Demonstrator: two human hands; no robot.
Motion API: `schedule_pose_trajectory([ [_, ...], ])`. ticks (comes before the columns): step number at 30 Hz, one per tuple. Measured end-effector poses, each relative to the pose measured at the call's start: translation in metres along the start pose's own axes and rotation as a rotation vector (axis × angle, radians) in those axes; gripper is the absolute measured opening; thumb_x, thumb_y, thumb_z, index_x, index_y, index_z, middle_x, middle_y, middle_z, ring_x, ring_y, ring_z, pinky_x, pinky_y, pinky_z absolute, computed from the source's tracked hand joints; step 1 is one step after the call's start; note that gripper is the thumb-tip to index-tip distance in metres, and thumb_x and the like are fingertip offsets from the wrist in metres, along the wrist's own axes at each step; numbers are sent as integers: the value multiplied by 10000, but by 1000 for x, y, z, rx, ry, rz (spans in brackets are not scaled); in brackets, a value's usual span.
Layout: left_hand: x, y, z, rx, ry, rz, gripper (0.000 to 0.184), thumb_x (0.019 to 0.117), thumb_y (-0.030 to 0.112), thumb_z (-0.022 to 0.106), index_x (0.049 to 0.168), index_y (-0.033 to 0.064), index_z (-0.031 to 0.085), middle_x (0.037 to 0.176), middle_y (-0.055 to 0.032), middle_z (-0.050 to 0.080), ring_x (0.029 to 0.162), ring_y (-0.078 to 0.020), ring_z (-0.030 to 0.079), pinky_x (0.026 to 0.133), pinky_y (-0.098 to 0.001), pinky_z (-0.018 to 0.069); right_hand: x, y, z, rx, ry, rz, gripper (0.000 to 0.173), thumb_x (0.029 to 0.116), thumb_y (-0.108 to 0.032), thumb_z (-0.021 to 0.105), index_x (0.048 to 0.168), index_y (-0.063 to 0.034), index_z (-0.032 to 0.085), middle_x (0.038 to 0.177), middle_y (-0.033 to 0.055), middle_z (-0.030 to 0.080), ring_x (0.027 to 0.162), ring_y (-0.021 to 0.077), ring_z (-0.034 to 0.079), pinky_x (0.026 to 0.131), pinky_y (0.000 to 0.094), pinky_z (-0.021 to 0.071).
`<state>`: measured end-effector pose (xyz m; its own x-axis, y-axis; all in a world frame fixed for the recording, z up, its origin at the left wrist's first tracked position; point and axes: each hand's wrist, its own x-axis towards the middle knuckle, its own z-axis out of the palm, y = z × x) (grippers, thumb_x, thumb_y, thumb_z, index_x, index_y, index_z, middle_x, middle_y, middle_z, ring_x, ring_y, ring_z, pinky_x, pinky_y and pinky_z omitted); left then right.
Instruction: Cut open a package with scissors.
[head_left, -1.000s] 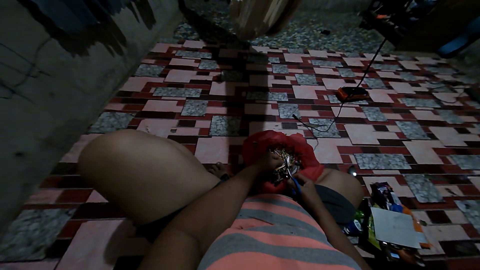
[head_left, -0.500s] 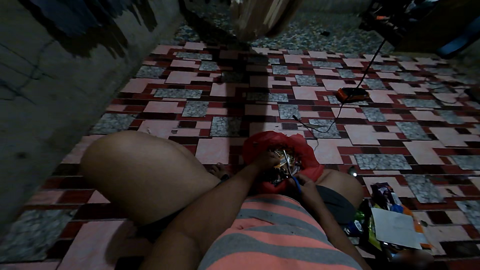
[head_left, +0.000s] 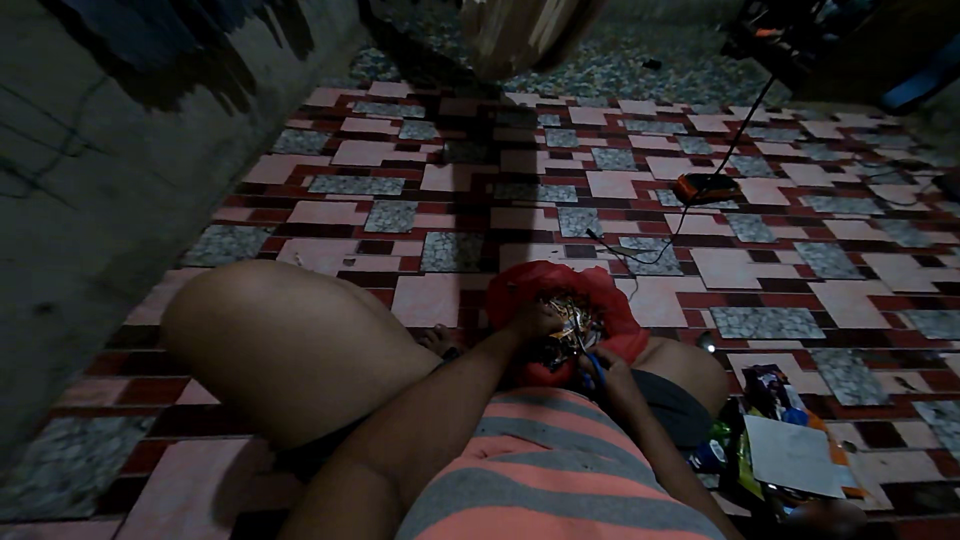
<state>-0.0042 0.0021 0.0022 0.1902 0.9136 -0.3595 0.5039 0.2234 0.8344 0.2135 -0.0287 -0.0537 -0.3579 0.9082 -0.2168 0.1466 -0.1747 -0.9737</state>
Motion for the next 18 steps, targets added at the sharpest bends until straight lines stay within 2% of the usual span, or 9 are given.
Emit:
schedule_pose_trajectory([
  [3, 0, 1, 0, -12, 3, -21, 258, 1008, 200, 611, 1101, -24, 699, 1051, -158, 671, 958, -212, 619, 897, -428, 497, -1, 0, 0, -10, -1, -6, 275, 957, -241, 668, 1074, 6, 648, 792, 11, 643, 638, 63, 596, 596, 232, 526],
  [6, 1, 1, 1, -48, 8, -24, 229, 1007, 185, 614, 1070, -20, 696, 1004, -133, 661, 902, -181, 601, 859, -399, 496, 0, 0, 0, 0, 0, -15, 276, 944, -241, 679, 1064, 6, 649, 778, 7, 635, 630, 64, 590, 595, 238, 523],
  [9, 2, -2, 1, -66, 10, -2, 223, 1008, 178, 612, 1033, -28, 692, 950, -121, 647, 847, -170, 582, 816, -386, 492, -1, 0, 2, -9, 33, -54, 198, 940, -173, 689, 1018, 5, 657, 742, 5, 638, 600, 66, 593, 579, 242, 535],
  [13, 1, -1, 2, -61, 11, -8, 219, 1018, 175, 597, 1021, -29, 675, 940, -117, 627, 841, -172, 570, 807, -378, 484, -3, -1, 2, -16, 48, -60, 168, 959, -142, 682, 1019, 12, 656, 716, 9, 628, 567, 69, 577, 545, 242, 522],
  [18, -1, 1, 1, -62, 24, -28, 250, 1033, 192, 588, 1098, -33, 674, 1033, -157, 647, 929, -209, 594, 877, -417, 488, -3, -5, 0, -45, -25, 5, 272, 974, -229, 638, 1096, 15, 632, 809, 3, 628, 635, 49, 582, 599, 227, 525],
])
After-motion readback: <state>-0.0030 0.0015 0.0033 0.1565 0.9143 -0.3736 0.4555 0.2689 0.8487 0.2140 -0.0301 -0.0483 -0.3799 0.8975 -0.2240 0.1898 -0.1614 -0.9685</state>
